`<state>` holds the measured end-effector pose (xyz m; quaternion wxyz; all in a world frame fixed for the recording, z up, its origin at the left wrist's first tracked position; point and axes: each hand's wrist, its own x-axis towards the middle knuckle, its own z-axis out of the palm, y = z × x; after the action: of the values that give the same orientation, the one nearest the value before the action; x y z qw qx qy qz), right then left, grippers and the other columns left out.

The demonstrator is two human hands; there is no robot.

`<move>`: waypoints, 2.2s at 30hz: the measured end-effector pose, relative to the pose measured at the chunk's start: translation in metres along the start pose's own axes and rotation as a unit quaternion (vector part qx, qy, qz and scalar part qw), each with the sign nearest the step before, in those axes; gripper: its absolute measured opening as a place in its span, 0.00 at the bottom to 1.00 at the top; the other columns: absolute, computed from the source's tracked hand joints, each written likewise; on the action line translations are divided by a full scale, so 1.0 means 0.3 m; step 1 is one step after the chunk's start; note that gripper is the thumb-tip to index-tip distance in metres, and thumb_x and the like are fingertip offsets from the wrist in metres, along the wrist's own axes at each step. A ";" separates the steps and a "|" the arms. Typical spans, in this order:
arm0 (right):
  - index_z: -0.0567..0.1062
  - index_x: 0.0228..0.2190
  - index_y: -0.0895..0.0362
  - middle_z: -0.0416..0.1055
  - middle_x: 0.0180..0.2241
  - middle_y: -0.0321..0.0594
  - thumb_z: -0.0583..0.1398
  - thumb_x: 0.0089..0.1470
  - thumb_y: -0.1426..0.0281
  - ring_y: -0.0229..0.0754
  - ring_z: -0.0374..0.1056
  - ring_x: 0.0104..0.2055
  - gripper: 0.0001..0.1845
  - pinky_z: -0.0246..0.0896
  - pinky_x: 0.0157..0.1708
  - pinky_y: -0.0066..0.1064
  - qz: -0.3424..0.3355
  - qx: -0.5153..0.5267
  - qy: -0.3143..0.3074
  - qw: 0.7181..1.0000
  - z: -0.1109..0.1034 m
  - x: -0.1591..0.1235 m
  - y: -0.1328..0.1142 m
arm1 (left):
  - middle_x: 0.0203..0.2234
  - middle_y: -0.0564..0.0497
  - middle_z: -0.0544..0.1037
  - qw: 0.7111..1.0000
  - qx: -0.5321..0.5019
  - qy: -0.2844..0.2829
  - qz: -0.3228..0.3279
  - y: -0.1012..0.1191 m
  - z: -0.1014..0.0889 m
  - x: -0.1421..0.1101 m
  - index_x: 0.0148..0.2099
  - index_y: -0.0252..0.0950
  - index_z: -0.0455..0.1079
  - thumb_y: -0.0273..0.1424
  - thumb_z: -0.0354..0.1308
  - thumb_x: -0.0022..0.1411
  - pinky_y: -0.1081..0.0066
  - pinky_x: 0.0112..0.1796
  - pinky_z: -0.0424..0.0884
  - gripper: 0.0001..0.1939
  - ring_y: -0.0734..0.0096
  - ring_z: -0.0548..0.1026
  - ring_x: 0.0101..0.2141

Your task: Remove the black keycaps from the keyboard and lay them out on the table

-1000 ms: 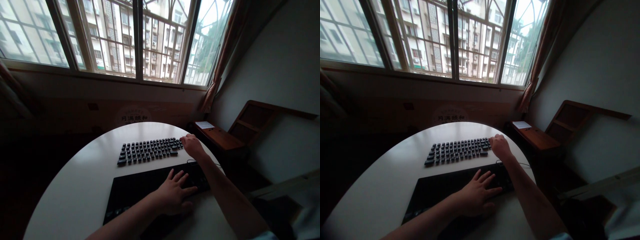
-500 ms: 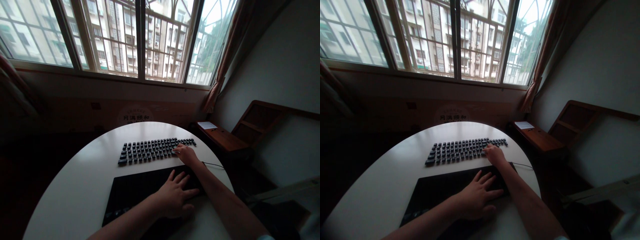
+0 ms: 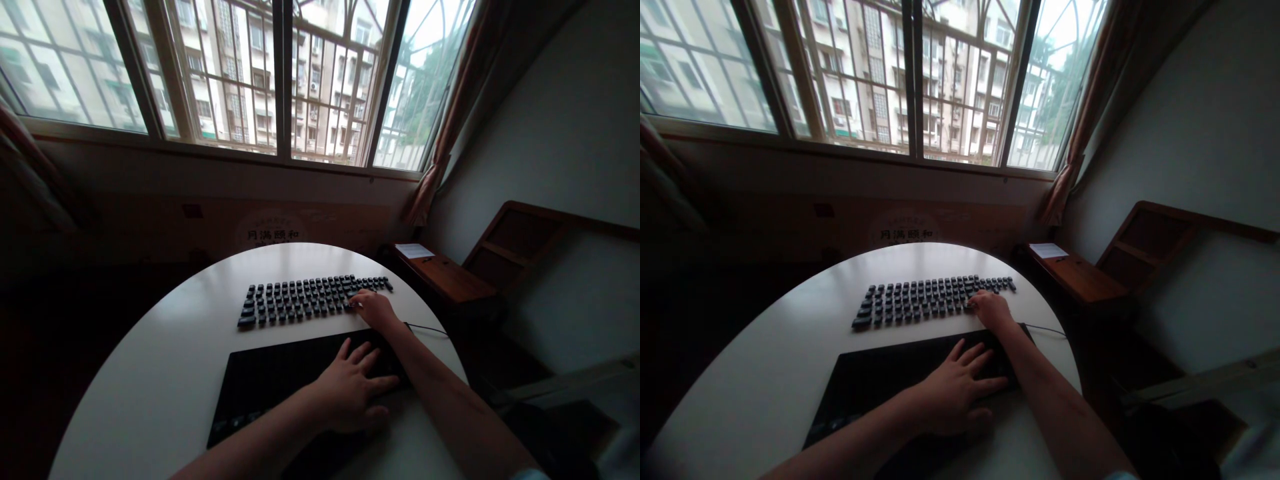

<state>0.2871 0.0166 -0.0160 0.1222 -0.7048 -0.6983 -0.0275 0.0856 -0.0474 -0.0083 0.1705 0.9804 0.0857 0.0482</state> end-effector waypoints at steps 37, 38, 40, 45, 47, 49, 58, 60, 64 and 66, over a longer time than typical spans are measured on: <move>0.67 0.34 0.55 0.56 0.15 0.24 0.58 0.56 0.52 0.29 0.49 0.12 0.19 0.45 0.10 0.20 0.200 0.597 0.130 0.766 -0.047 -0.472 0.029 | 0.69 0.44 0.47 0.999 0.048 -0.019 0.011 -0.031 0.036 0.024 0.69 0.55 0.47 0.54 0.46 0.67 0.35 0.59 0.39 0.32 0.42 0.43 0.67; 0.66 0.33 0.55 0.54 0.14 0.23 0.57 0.56 0.52 0.30 0.47 0.12 0.18 0.42 0.10 0.20 0.208 0.594 0.134 0.766 -0.037 -0.472 0.027 | 0.69 0.44 0.47 0.999 0.048 -0.018 0.012 -0.032 0.037 0.025 0.69 0.55 0.48 0.54 0.46 0.66 0.35 0.59 0.38 0.32 0.42 0.43 0.67; 0.64 0.30 0.54 0.53 0.14 0.23 0.55 0.58 0.52 0.30 0.47 0.12 0.18 0.41 0.11 0.21 0.210 0.573 0.137 0.780 -0.019 -0.472 0.025 | 0.69 0.44 0.47 0.999 0.048 -0.016 0.012 -0.034 0.040 0.026 0.69 0.55 0.49 0.53 0.47 0.66 0.35 0.60 0.38 0.32 0.42 0.43 0.67; 0.65 0.30 0.54 0.57 0.16 0.28 0.50 0.61 0.53 0.34 0.54 0.15 0.18 0.47 0.14 0.24 0.184 0.453 0.166 0.857 0.009 -0.476 0.021 | 0.69 0.46 0.46 0.999 0.046 -0.015 0.014 -0.038 0.043 0.030 0.69 0.54 0.50 0.53 0.48 0.66 0.36 0.60 0.38 0.32 0.42 0.44 0.67; 0.66 0.30 0.54 0.59 0.17 0.29 0.48 0.62 0.54 0.35 0.56 0.17 0.18 0.50 0.15 0.24 0.178 0.407 0.169 0.880 0.008 -0.477 0.019 | 0.69 0.46 0.46 0.999 0.048 -0.018 0.015 -0.039 0.045 0.031 0.69 0.55 0.50 0.53 0.48 0.66 0.36 0.60 0.37 0.32 0.43 0.43 0.67; 0.66 0.30 0.54 0.62 0.19 0.31 0.48 0.63 0.55 0.36 0.59 0.19 0.18 0.52 0.17 0.25 0.166 0.377 0.162 0.897 0.002 -0.475 0.015 | 0.69 0.46 0.46 0.998 0.050 -0.020 0.013 -0.040 0.046 0.033 0.69 0.55 0.49 0.53 0.48 0.66 0.35 0.60 0.37 0.32 0.43 0.43 0.67; 0.69 0.33 0.55 0.72 0.25 0.38 0.46 0.64 0.60 0.42 0.69 0.26 0.17 0.59 0.27 0.29 0.137 0.263 0.111 0.949 -0.040 -0.483 -0.018 | 0.69 0.46 0.46 0.998 0.052 -0.013 0.019 -0.043 0.053 0.034 0.69 0.56 0.48 0.52 0.49 0.66 0.34 0.59 0.37 0.32 0.42 0.44 0.67; 0.69 0.34 0.55 0.74 0.26 0.40 0.45 0.65 0.60 0.44 0.72 0.29 0.18 0.60 0.30 0.30 0.126 0.235 0.103 0.958 -0.041 -0.490 -0.023 | 0.69 0.45 0.45 0.998 0.053 -0.014 0.019 -0.042 0.051 0.034 0.69 0.56 0.49 0.51 0.50 0.65 0.34 0.59 0.37 0.32 0.41 0.44 0.67; 0.70 0.37 0.55 0.76 0.28 0.42 0.44 0.65 0.60 0.48 0.74 0.32 0.19 0.61 0.32 0.31 0.114 0.182 0.101 0.971 -0.034 -0.499 -0.028 | 0.69 0.44 0.45 0.999 0.047 -0.019 0.019 -0.040 0.045 0.034 0.68 0.55 0.50 0.51 0.50 0.66 0.35 0.59 0.37 0.32 0.41 0.43 0.67; 0.70 0.38 0.55 0.76 0.28 0.41 0.43 0.65 0.60 0.47 0.74 0.32 0.19 0.61 0.32 0.31 0.108 0.163 0.099 0.976 -0.030 -0.501 -0.029 | 0.69 0.44 0.45 0.999 0.045 -0.021 0.018 -0.040 0.044 0.035 0.68 0.55 0.51 0.51 0.50 0.66 0.35 0.59 0.37 0.31 0.41 0.43 0.67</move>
<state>0.2761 -0.1323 -0.0377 0.3067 -0.7406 -0.5972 0.0303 0.0957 -0.0388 -0.0241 0.1268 0.9893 0.0667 0.0270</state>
